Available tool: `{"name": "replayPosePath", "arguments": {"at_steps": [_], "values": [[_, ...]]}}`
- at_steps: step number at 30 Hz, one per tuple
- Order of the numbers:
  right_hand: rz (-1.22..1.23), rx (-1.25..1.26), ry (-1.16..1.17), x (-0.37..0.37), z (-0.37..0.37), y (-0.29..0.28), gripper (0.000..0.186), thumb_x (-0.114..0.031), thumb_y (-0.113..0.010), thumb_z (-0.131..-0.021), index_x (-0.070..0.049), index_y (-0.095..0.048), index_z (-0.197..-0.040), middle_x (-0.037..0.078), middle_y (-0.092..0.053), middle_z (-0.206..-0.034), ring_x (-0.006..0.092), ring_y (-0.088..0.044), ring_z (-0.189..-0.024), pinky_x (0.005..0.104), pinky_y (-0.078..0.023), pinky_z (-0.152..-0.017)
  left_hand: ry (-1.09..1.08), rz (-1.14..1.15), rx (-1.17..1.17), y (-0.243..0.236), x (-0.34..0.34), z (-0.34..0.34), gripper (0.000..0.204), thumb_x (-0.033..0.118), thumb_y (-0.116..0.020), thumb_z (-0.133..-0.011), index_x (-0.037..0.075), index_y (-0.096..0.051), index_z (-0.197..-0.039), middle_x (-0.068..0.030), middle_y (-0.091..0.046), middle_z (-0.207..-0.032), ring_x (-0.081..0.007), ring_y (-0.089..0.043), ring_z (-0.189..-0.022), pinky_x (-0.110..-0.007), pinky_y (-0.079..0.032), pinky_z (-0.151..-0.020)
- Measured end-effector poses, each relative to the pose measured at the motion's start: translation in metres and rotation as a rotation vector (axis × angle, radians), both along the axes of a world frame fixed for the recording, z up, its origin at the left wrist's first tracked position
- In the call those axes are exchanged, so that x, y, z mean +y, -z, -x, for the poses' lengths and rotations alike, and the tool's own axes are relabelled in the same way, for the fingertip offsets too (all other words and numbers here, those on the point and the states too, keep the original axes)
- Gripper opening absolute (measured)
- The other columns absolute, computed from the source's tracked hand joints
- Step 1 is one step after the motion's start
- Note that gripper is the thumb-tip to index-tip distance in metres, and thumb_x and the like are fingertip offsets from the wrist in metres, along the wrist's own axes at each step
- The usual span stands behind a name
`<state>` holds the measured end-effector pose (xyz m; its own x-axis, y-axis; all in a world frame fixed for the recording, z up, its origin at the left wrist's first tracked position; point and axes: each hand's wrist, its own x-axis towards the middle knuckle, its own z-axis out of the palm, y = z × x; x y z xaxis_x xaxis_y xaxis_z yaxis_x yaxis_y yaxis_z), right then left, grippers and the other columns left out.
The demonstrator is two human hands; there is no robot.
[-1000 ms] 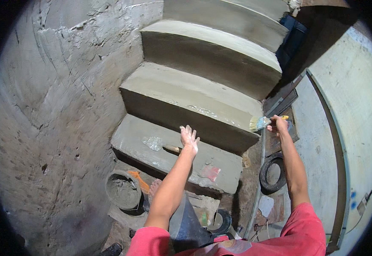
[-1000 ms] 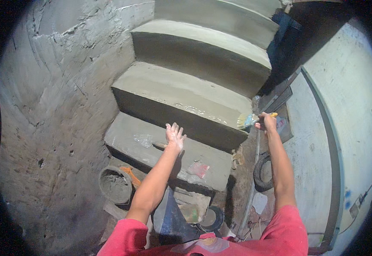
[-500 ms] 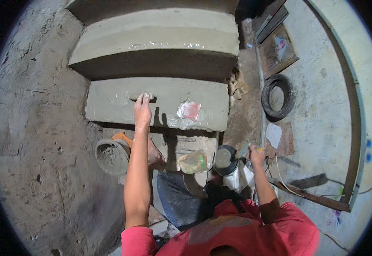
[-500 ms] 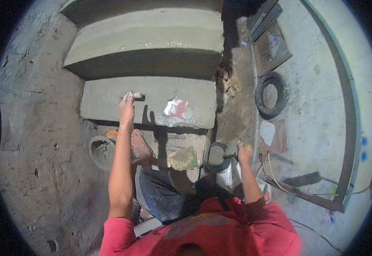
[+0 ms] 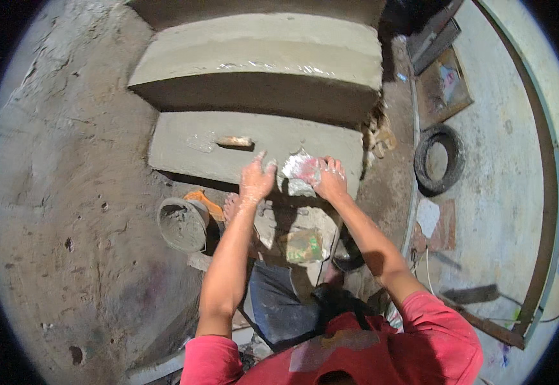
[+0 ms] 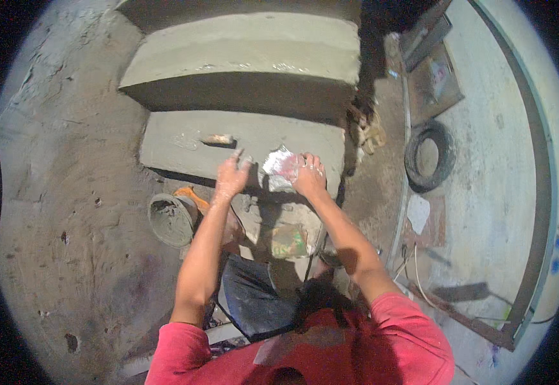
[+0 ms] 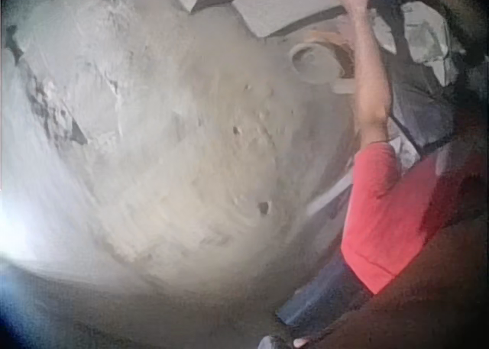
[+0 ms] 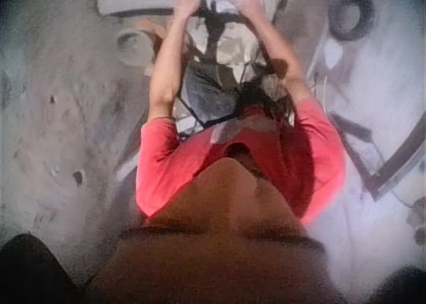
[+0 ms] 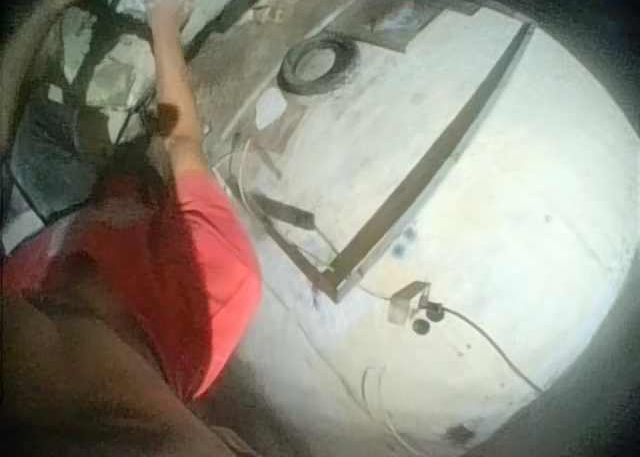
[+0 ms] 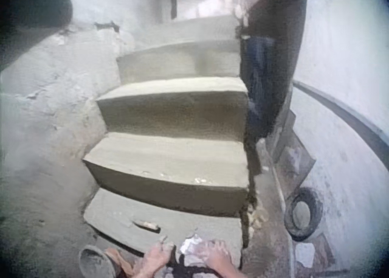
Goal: The person applies and smooths wet cement onto concrete stairs using a trowel and a brush. They repeatedly scoop cement from a bucket, spread it on the stair treads and risers, and finish the surface with a brush.
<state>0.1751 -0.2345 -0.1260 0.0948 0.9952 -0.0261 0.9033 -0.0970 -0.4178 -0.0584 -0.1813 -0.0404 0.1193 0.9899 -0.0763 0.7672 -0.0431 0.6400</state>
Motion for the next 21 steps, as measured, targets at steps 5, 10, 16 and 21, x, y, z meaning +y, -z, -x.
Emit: {"name": "replayPosePath", "arguments": {"at_steps": [5, 10, 16, 21], "values": [[0.193, -0.193, -0.055, 0.05, 0.015, -0.015, 0.097, -0.063, -0.086, -0.069, 0.003, -0.057, -0.133, 0.025, -0.048, -0.14, 0.0423, -0.046, -0.131, 0.0493, -0.043, -0.111, -0.029, 0.052, 0.008, -0.01, 0.007, 0.008, 0.058, 0.035, -0.063, -0.097, 0.001, -0.055, -0.143, -0.0287, -0.06, -0.139, -0.0439, -0.055, -0.131, -0.048, -0.043, -0.112], [0.25, -0.049, -0.002, 0.06, 0.005, -0.008, 0.078, -0.04, -0.091, -0.07, 0.001, -0.06, -0.129, 0.022, -0.059, -0.131, 0.0394, -0.054, -0.128, 0.0487, -0.048, -0.104, -0.086, -0.016, -0.036, -0.01, 0.012, 0.024, 0.057, 0.034, -0.063, -0.097, 0.001, -0.055, -0.143, -0.0271, -0.06, -0.139, -0.0429, -0.055, -0.131, -0.048, -0.042, -0.112], [0.042, 0.599, 0.185, 0.034, 0.01, 0.0, 0.053, -0.012, -0.085, -0.074, 0.002, -0.067, -0.121, 0.015, -0.075, -0.092, 0.0255, -0.072, -0.087, 0.0359, -0.057, -0.079, -0.114, -0.024, -0.019, -0.009, 0.019, 0.029, 0.056, 0.037, -0.064, -0.098, 0.005, -0.056, -0.143, -0.0272, -0.063, -0.134, -0.0437, -0.058, -0.128, -0.049, -0.044, -0.11], [0.202, 1.231, 0.383, 0.022, 0.026, -0.021, 0.038, -0.009, -0.077, -0.084, 0.003, -0.069, -0.119, 0.005, -0.072, -0.098, 0.0147, -0.067, -0.084, 0.0314, -0.056, -0.075, -0.15, 0.013, -0.103, -0.007, 0.031, 0.019, 0.059, 0.031, -0.067, -0.096, 0.001, -0.054, -0.144, -0.0311, -0.062, -0.133, -0.0457, -0.059, -0.125, -0.049, -0.045, -0.109]]}}
